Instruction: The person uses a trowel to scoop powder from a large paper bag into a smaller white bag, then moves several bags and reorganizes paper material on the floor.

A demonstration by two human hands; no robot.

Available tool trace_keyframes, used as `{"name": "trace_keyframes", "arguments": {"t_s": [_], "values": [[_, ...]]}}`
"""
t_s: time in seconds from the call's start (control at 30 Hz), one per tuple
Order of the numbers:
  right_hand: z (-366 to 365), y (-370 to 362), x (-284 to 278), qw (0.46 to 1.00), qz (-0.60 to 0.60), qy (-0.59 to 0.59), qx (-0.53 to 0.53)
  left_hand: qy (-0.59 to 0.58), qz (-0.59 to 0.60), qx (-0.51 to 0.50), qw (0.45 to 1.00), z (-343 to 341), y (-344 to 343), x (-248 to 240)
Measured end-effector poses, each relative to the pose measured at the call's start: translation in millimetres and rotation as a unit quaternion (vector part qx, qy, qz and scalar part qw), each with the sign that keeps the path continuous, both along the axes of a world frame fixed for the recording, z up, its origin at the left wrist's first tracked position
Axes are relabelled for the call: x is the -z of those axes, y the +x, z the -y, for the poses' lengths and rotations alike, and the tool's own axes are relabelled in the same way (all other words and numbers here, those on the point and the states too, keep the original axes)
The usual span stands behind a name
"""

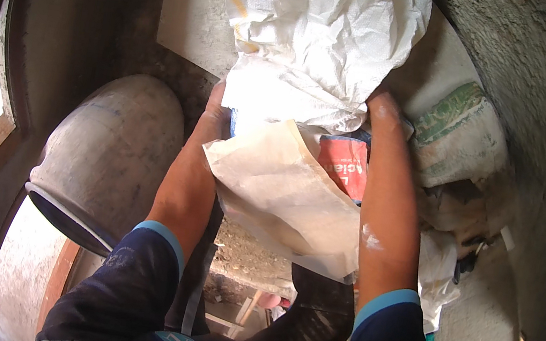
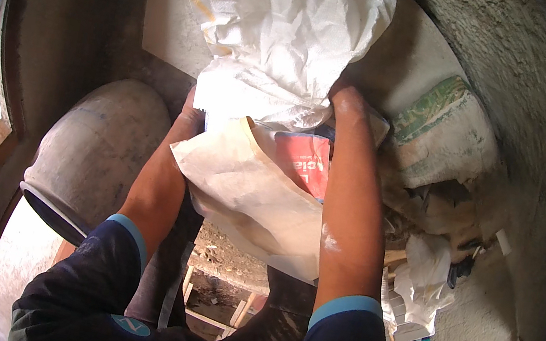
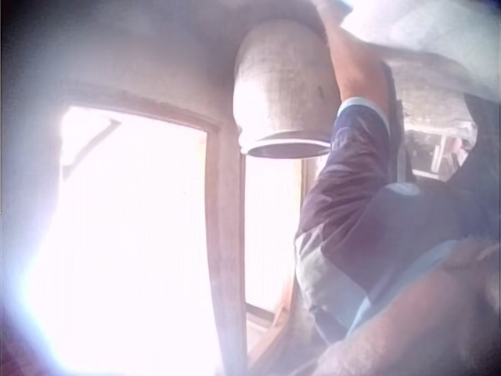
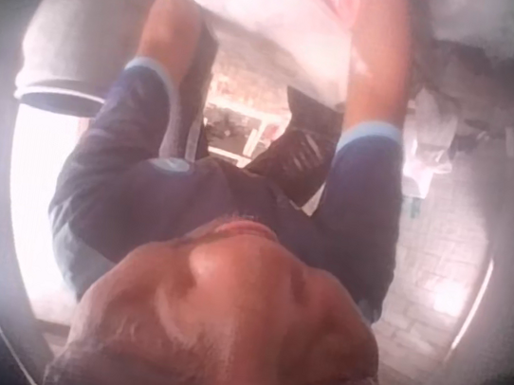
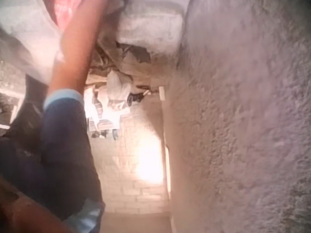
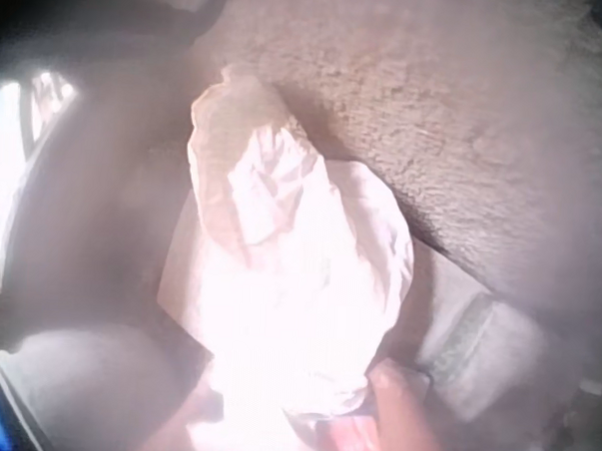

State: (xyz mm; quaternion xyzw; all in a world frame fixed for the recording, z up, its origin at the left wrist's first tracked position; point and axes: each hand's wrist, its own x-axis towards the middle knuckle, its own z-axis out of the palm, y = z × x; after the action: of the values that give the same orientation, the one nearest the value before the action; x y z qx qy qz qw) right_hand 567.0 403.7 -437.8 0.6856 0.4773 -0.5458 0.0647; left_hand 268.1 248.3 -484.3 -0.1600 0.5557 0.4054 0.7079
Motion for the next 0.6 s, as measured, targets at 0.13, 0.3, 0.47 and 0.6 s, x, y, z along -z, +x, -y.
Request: {"name": "trace_keyframes", "arguments": {"t_s": [0.13, 0.3, 0.47, 0.6], "values": [[-0.3, 2.4, 1.2, 1.0, 0.005, -0.004, -0.007, -0.015, 0.043, 0.017, 0.999, -0.8, -0.9, -3.3], [-3.2, 1.7, 4.6, 1.0, 0.006, -0.002, -0.015, -0.028, 0.1, 0.044, 0.994, -10.7, 1.0, -8.2], [-0.7, 2.7, 10.5, 1.0, 0.014, 0.002, -0.027, -0.027, 0.079, 0.087, 0.993, -14.8, 4.1, -8.1], [1.9, -3.5, 12.3, 0.999, 0.012, 0.003, -0.044, 0.052, 0.031, 0.163, 0.985, 11.3, -23.2, 46.9]]}}
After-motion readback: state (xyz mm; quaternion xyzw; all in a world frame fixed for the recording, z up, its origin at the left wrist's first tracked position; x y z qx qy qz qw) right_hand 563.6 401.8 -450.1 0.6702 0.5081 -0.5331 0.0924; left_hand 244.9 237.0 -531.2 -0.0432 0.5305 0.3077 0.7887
